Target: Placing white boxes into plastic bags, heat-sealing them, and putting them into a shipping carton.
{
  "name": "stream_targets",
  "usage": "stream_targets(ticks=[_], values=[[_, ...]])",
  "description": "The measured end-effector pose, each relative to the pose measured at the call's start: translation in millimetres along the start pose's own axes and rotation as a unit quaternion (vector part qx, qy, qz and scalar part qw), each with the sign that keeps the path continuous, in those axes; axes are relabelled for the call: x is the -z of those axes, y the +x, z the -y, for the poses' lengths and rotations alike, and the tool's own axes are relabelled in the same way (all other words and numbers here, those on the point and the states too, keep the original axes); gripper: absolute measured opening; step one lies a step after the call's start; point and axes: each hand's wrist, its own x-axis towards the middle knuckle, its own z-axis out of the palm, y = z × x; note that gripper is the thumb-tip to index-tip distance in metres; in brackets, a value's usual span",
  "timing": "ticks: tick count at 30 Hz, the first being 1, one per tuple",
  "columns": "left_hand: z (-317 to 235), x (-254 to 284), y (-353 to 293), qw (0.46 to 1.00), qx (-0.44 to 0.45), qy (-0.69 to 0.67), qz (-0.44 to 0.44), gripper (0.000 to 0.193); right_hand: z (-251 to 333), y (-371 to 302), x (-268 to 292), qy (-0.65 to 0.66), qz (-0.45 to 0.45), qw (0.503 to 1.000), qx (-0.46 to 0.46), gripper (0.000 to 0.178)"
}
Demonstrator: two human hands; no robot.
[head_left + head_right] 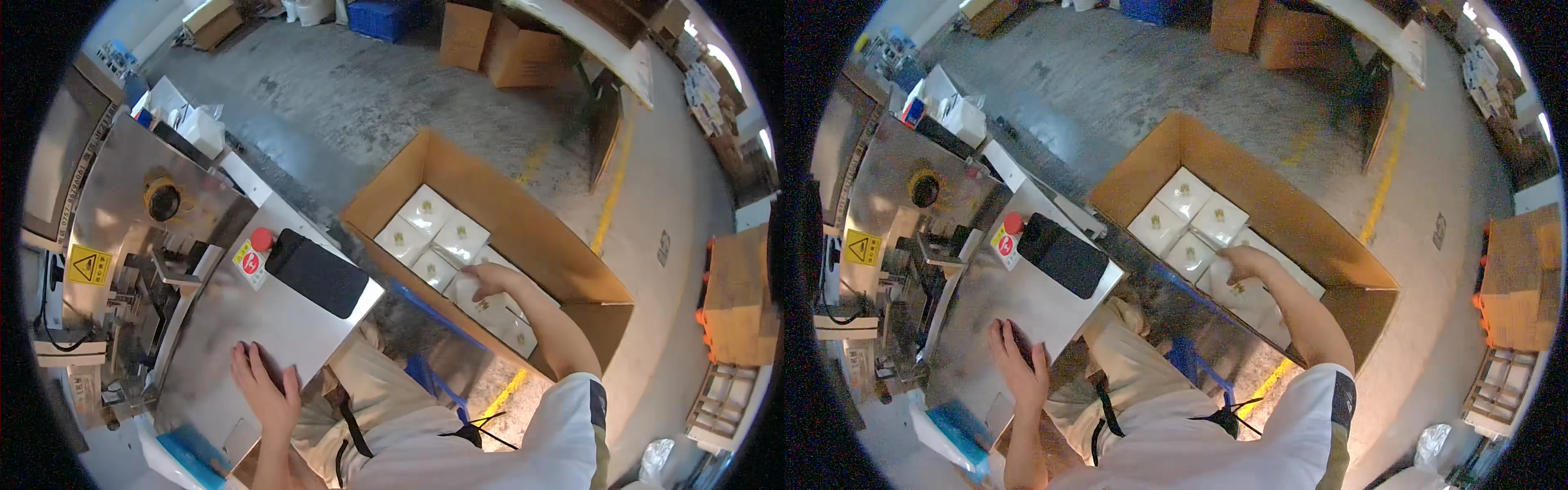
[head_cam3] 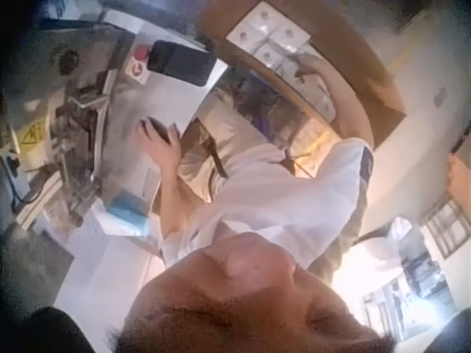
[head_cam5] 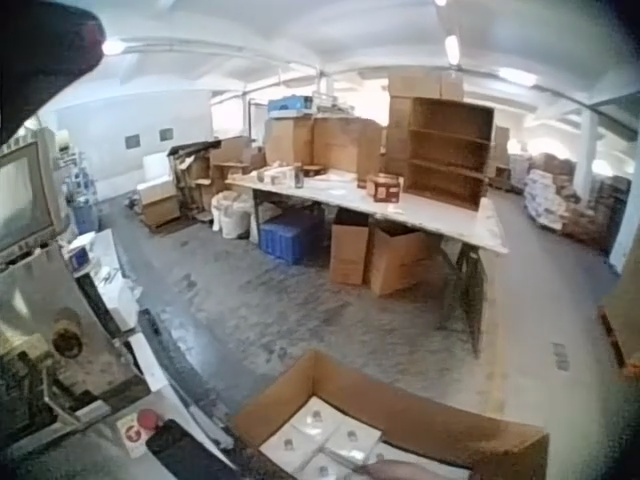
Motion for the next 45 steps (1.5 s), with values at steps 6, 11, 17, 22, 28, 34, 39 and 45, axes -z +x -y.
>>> stream_targets(ticks=[6,11,17,22,28,34,39,45], values=[[2,4,-3,1.0,0.004,0.027,0.01,0.071,67,91,4,-0.194,0.163,0.951,0.177,0.08],[1,-1,-1,1.0,0.003,0.017,0.009,0.072,66,126,-17,-0.107,0.113,0.969,0.191,0.059],[5,-2,-2,1.0,0.019,-0.004,0.019,0.072,52,57,-20,-0.027,-0.318,0.93,0.181,0.033],[1,1,2,1.0,0.018,-0.007,0.023,0.071,9,23,-28,0.14,-0.271,0.949,-0.085,0.058],[-3,2,3,1.0,0.014,-0.003,0.024,0.071,4,47,-72,0.66,-0.082,0.727,-0.17,0.065],[-2,3,0,1.0,0.019,0.0,0.019,0.071,52,47,-84,0.68,-0.095,0.723,-0.075,0.044],[1,-1,1,1.0,0.017,-0.004,0.021,0.071,11,20,-72,0.557,-0.076,0.803,-0.196,0.052],[1,4,3,1.0,0.024,-0.004,0.015,0.072,-14,-42,-4,0.055,-0.108,0.992,-0.026,0.066]])
